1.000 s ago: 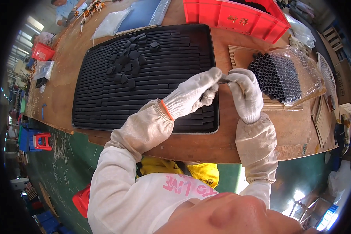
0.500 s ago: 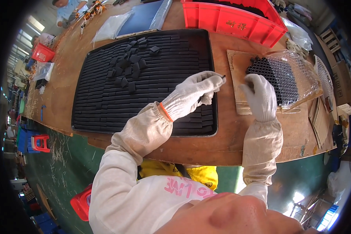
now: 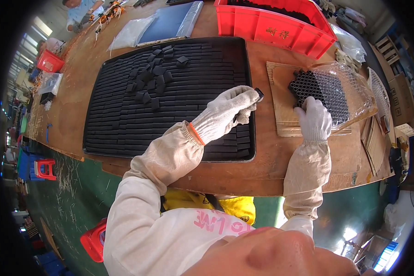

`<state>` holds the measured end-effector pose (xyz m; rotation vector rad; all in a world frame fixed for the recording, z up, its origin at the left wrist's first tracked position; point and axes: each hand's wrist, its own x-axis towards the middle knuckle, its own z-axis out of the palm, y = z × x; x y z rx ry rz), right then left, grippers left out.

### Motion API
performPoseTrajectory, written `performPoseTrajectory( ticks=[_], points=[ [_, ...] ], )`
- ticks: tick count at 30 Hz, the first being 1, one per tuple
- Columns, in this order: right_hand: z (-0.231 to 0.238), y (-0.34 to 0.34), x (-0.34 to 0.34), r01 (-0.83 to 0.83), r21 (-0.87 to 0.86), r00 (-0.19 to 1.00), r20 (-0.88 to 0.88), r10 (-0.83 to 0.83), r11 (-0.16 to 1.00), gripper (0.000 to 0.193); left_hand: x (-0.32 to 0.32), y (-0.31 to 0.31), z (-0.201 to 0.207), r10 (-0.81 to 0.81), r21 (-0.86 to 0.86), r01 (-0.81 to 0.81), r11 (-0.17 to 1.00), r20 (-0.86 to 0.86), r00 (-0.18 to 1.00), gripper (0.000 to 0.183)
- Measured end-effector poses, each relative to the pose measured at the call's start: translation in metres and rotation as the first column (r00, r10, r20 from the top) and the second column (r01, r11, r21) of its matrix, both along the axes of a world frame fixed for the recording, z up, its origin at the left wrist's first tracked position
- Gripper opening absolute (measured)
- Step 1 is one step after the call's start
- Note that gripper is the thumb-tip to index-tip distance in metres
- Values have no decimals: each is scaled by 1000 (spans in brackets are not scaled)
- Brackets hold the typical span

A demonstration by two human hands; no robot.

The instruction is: The person assembles or inspects small black plastic components by hand at a workbench.

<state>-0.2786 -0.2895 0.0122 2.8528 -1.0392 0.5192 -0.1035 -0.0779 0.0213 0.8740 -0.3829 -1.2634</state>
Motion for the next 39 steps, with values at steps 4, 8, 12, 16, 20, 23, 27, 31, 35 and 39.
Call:
performPoseTrajectory(
  ticks=[4,8,12,16,20,23,27,31,35,39],
  points=[
    [-2,1,-1,-7,-47,1000,1,7,999,26,-4,0,7,8,86,-11,996,27,1000,28],
    [-2,3,-1,1,-55,1000,-24,-3,999,26,-4,0,4,-17,78,13,997,47,999,30],
    [14,13,1,-174,139,957,259,134,975,18,-3,0,3,-12,111,-11,994,205,979,30],
    [17,35,9,-576,472,713,690,128,667,9,-12,-5,8,-88,205,-74,976,681,727,25],
    [23,48,15,-629,402,730,599,328,665,9,-12,-3,17,-198,324,-75,943,727,657,25],
    [20,45,15,-605,452,749,603,276,655,9,-13,-3,18,-208,303,-30,953,721,661,25],
    [15,50,20,-621,384,730,600,327,684,11,-11,-3,12,-196,307,-48,950,711,676,26],
    [9,56,24,-726,283,613,680,403,627,17,-6,-3,9,-120,228,-46,972,661,741,28],
    [3,58,30,-744,168,555,695,458,647,24,-5,0,10,-110,208,-5,978,539,835,28],
    [-3,55,32,-747,104,538,674,506,656,27,-5,-1,6,-119,226,-8,974,544,831,29]
  ],
)
